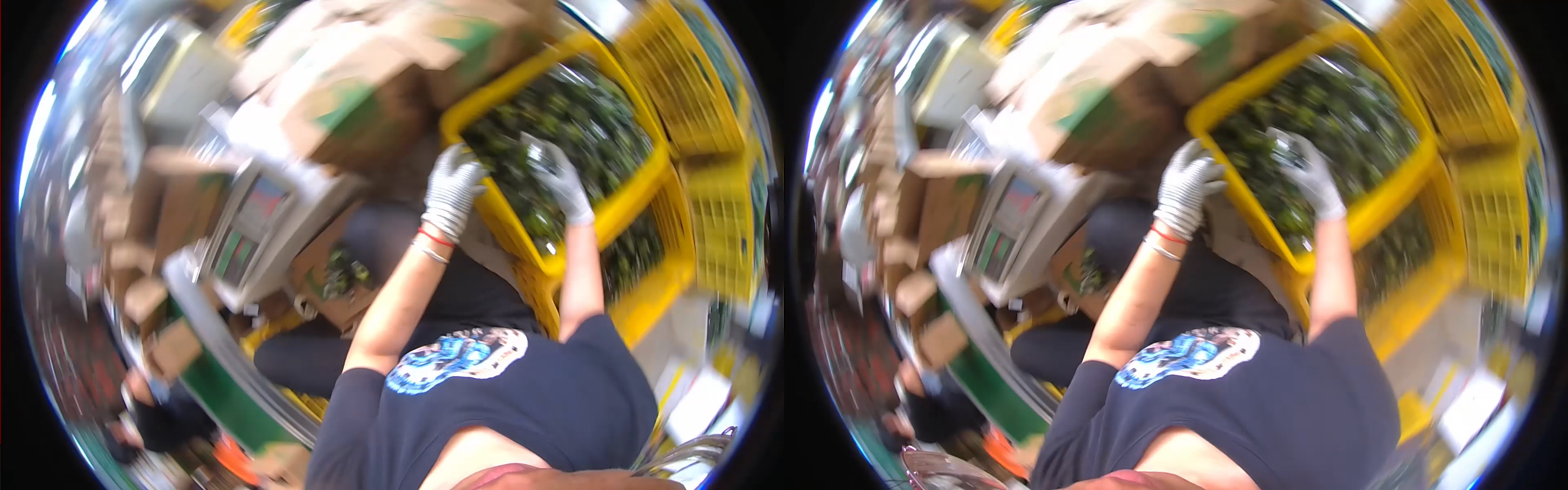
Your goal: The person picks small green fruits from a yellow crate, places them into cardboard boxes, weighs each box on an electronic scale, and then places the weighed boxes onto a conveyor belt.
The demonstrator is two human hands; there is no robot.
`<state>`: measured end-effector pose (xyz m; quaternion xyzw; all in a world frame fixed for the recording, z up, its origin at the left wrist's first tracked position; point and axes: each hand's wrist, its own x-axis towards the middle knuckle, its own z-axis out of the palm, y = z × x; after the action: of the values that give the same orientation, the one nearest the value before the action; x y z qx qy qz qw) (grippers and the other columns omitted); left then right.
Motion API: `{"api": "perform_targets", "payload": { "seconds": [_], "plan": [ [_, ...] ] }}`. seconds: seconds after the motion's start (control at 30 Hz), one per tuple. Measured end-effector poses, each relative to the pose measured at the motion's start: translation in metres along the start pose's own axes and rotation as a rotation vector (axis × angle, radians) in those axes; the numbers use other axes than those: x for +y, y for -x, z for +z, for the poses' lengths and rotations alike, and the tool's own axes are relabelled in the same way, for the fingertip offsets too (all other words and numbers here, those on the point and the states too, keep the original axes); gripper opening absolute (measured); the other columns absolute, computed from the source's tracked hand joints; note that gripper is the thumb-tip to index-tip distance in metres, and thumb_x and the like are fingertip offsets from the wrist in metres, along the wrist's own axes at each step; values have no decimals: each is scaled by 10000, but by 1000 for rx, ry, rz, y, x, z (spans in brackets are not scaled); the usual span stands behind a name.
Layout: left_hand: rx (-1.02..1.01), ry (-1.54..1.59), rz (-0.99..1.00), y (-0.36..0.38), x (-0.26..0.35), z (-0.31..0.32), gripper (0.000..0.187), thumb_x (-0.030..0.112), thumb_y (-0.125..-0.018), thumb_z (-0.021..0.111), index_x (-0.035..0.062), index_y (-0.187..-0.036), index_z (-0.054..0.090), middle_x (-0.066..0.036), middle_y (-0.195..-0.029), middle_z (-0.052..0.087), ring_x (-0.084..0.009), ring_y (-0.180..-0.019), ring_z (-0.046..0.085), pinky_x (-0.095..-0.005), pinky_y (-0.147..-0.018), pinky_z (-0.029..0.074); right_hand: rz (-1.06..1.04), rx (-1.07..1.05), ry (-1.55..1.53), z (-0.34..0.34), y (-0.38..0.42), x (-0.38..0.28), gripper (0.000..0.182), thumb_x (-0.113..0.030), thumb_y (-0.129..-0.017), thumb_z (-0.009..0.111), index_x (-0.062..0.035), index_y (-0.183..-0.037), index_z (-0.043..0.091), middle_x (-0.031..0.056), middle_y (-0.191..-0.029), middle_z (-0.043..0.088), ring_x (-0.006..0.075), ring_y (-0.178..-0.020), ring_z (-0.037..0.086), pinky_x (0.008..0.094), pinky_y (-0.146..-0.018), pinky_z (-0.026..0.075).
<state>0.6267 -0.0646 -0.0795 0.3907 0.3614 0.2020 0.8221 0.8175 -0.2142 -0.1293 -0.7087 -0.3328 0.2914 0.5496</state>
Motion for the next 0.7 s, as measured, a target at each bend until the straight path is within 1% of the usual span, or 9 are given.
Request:
{"api": "perform_targets", "payload": {
  "seconds": [0.13, 0.2, 0.33, 0.37, 0.47, 0.5, 0.53, 0.6, 0.7],
  "plan": [
    [256, -40, 778, 69, 70, -102, 467, -50, -817, 564, -10, -1269, 453, -135, -1173, 549, -204, -947, 598, -308, -800, 505, -70, -265, -175, 74, -16, -62, 589, -121, -792, 662, -9, -1312, 409, 79, -1226, 524, 167, -1077, 525, 293, -925, 423],
    [708, -395, 1128, 106, 112, -161, 360, -102, -817, 520, -13, -1167, 516, -79, -1067, 575, -134, -906, 576, -259, -780, 498, -137, -398, -230, 115, -26, -99, 602, -123, -772, 684, -28, -1300, 413, 80, -1175, 536, 169, -1021, 554, 298, -866, 482],
    [1106, -492, 1229, 167, 191, -267, 305, -25, -826, 540, -1, -1130, 544, -123, -1050, 591, -192, -961, 564, -321, -862, 471, -179, -790, -254, 206, -43, -199, 586, -51, -767, 653, -49, -1300, 410, 82, -1110, 557, 160, -902, 598, 274, -721, 535],
    [1375, -1017, 1238, 152, 191, -328, 315, 10, -820, 542, -2, -1134, 545, -148, -1068, 588, -245, -978, 563, -350, -874, 464, -392, -769, -175, 234, -50, -222, 578, -48, -773, 647, -50, -1300, 412, 82, -1113, 557, 164, -917, 592, 277, -743, 529],
    [1509, -1432, 975, 218, 244, -291, 381, 141, -727, 555, 5, -1081, 593, -222, -1072, 585, -397, -1015, 532, -450, -906, 423, -667, -853, -62, 326, -66, -294, 568, -55, -784, 637, -53, -1307, 416, 83, -1140, 558, 180, -977, 574, 286, -812, 501],
    [1429, -1296, 1225, 196, 238, -327, 403, 164, -692, 583, 15, -1065, 607, -227, -1046, 596, -402, -1053, 517, -451, -917, 419, -797, -825, -4, 358, -79, -309, 559, -68, -793, 630, -56, -1309, 416, 93, -1132, 575, 177, -973, 583, 289, -821, 494],
    [1380, -1299, 979, 207, 239, -313, 462, 187, -660, 618, 23, -1091, 588, -224, -1165, 551, -390, -1149, 470, -444, -972, 390, -925, -767, 53, 388, -95, -323, 550, -81, -803, 623, -59, -1312, 416, 104, -1124, 592, 173, -969, 592, 292, -831, 487],
    [1405, -1325, 957, 206, 219, -326, 554, 206, -672, 649, 51, -1190, 532, -204, -1339, 422, -361, -1216, 422, -447, -1016, 351, -1189, -566, 367, 444, -112, -352, 531, -112, -818, 615, -64, -1309, 418, 124, -1081, 625, 168, -938, 614, 300, -806, 487],
    [1251, -1173, 1003, 186, 214, -355, 604, 204, -650, 676, 63, -1215, 515, -177, -1407, 347, -348, -1269, 368, -445, -1037, 326, -861, -618, 590, 484, -129, -372, 434, -150, -816, 624, -144, -1235, 508, 123, -990, 639, 184, -828, 627, 319, -718, 496]
  ]
}}
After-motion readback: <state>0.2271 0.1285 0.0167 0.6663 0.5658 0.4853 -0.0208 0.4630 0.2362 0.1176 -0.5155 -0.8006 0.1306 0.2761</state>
